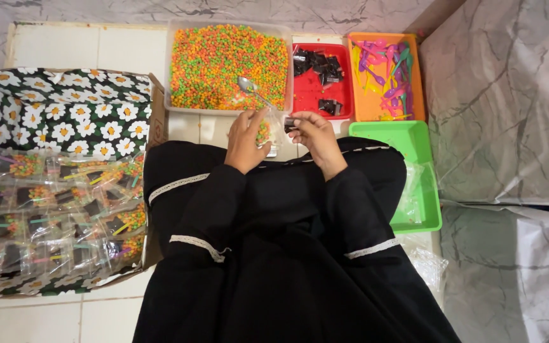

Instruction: The person fills small plastic bags with colorful round candies using a spoon, weighs each bag on a scale, and places the filled bags into a floral-patterned basket.

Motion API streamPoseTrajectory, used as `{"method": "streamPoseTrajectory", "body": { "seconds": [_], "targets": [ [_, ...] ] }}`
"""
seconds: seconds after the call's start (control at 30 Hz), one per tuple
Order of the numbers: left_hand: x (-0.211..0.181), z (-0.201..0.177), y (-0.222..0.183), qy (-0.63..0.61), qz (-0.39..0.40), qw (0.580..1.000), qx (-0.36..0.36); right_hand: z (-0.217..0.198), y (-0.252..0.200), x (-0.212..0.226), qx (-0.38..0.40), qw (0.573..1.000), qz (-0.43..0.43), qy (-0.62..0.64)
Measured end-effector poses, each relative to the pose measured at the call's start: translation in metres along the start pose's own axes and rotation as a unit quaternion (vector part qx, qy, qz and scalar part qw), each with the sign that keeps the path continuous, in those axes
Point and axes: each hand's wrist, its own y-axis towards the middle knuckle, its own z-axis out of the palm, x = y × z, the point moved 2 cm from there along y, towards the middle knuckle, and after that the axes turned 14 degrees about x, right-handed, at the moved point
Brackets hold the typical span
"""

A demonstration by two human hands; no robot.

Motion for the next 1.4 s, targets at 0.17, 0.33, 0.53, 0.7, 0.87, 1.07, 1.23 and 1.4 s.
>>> {"method": "streamPoseTrajectory", "body": {
  "seconds": [0.17, 0.33, 0.53, 0.7, 0.87, 1.07, 1.23, 1.4],
  "targets": [
    [-0.001, 0.004, -0.001, 0.022, 0.005, 1.0, 0.004, -0.001, 0.004, -0.008, -0.024, 0.995, -0.008, -0.095],
    [-0.017, 0.001, -0.004, 0.019, -0.007, 0.999, 0.043, -0.011, 0.012, -0.028, -0.069, 0.938, -0.066, -0.333],
    [-0.018, 0.003, -0.004, 0.006, -0.012, 0.999, 0.038, -0.006, 0.008, -0.022, -0.102, 0.877, -0.103, -0.458],
    [-0.015, -0.002, -0.005, 0.011, -0.017, 0.998, 0.058, 0.014, -0.001, -0.004, 0.017, 0.92, -0.098, -0.378],
    [-0.015, 0.003, -0.005, -0.005, -0.008, 0.999, 0.048, 0.041, -0.009, 0.004, 0.062, 0.932, -0.054, -0.354],
    [-0.018, 0.001, -0.004, 0.02, -0.018, 0.999, 0.04, 0.02, -0.003, -0.01, 0.023, 0.88, -0.088, -0.467],
    [-0.021, -0.002, -0.004, 0.025, -0.026, 0.999, 0.04, 0.007, -0.002, -0.017, -0.055, 0.882, -0.111, -0.455],
    [-0.023, 0.002, -0.001, -0.008, -0.012, 0.999, 0.035, 0.001, 0.002, -0.02, -0.064, 0.914, -0.117, -0.383]
  ]
}}
